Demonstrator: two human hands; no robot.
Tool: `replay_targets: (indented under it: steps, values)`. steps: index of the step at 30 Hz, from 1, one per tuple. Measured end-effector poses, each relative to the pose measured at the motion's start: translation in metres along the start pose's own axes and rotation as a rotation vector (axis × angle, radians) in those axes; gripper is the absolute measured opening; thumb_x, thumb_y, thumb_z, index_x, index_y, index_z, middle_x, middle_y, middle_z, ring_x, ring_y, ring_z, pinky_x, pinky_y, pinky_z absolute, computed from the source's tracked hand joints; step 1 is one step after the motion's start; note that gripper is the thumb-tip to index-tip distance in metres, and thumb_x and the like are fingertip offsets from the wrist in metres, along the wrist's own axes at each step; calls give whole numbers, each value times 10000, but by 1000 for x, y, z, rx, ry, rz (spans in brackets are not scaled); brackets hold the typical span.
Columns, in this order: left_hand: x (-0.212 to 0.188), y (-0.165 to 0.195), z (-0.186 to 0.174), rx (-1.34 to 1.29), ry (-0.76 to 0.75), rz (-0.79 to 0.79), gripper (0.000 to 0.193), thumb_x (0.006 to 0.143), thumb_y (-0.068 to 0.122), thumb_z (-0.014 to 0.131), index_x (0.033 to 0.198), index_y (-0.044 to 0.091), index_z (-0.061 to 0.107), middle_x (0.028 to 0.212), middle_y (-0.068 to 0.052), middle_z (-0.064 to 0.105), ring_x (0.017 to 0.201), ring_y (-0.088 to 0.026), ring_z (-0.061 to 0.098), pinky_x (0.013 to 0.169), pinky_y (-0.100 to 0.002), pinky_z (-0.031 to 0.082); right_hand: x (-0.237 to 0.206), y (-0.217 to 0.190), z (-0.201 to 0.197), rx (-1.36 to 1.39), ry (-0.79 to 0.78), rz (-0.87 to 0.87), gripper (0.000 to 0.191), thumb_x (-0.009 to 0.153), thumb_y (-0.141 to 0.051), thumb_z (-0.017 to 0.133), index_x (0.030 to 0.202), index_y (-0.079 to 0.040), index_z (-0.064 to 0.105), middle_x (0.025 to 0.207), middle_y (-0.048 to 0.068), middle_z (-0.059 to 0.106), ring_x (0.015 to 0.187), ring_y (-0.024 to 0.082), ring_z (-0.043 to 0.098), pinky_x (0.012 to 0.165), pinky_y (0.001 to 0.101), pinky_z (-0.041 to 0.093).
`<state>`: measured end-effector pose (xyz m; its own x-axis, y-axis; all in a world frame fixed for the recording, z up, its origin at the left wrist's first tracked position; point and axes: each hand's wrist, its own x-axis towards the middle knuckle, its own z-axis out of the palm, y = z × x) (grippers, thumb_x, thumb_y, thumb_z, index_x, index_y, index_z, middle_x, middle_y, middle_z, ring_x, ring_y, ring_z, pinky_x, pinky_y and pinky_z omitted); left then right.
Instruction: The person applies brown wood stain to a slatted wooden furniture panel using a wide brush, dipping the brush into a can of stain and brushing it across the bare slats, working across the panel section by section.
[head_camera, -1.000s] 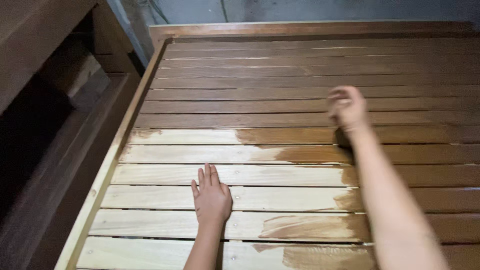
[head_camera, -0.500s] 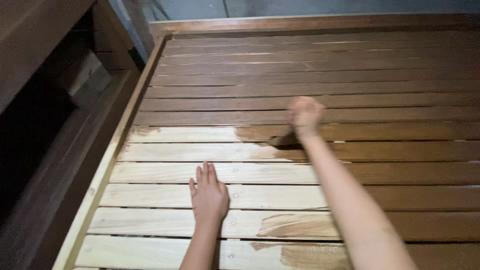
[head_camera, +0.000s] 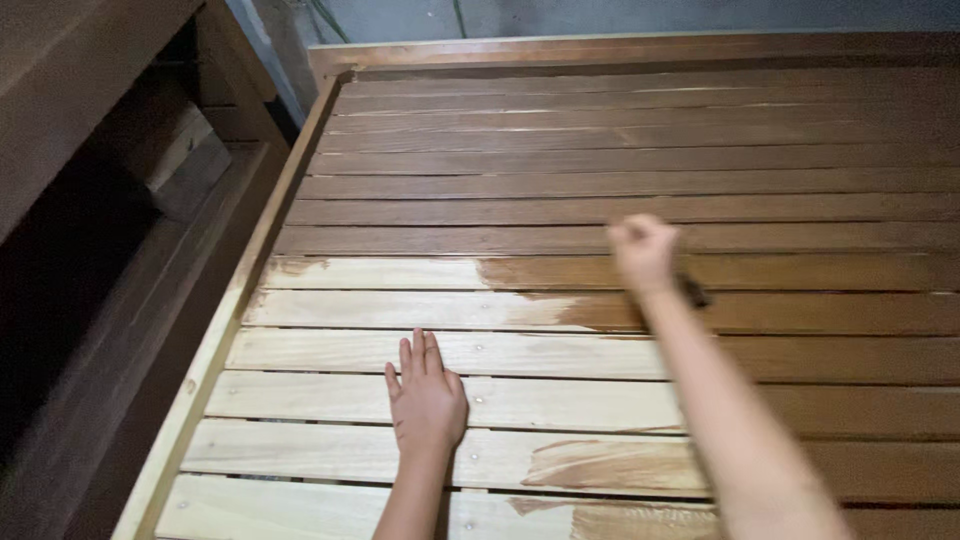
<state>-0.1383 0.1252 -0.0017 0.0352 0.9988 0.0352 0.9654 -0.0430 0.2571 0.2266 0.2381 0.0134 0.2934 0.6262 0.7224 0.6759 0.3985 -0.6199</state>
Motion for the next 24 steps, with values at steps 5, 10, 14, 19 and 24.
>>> replay_targets:
  steps: [5,10,14,19,24]
  values:
    - [-3,2,-3,-30,24,22,642,959,279,369,1548,39,286,1657,-98,223,1530,-275,157,1216,-499,104,-32,-98,169,414,-64,152,129,879,-73,687,758,-32,675,696,-14,591,653,96,540,580,307,460]
    - [-1,-1,-3,-32,16,25,654,950,282,380,1551,37,292,1657,-92,238,1531,-264,170,1224,-495,112,-20,-146,209,828,-31,440,308,956,-86,574,653,-103,522,574,-44,498,517,70,461,454,270,369]
    - [-1,-2,-1,-66,22,23,653,951,278,383,1554,43,296,1658,-85,244,1540,-258,169,1232,-490,117,1,-70,121,768,216,430,334,943,-126,614,685,-200,415,623,-56,471,539,74,462,457,266,397]
    - [-1,-3,2,-31,14,23,650,953,280,379,1553,47,288,1664,-78,234,1540,-255,167,1226,-496,124,26,18,-69,302,305,461,220,951,-86,534,751,-167,569,676,-23,578,602,94,567,528,304,467]
    - [1,0,2,-16,17,18,655,955,286,376,1555,40,280,1659,-93,230,1536,-262,162,1221,-499,124,41,42,-140,22,238,472,164,917,-36,594,789,-132,630,787,28,673,770,150,667,742,408,557]
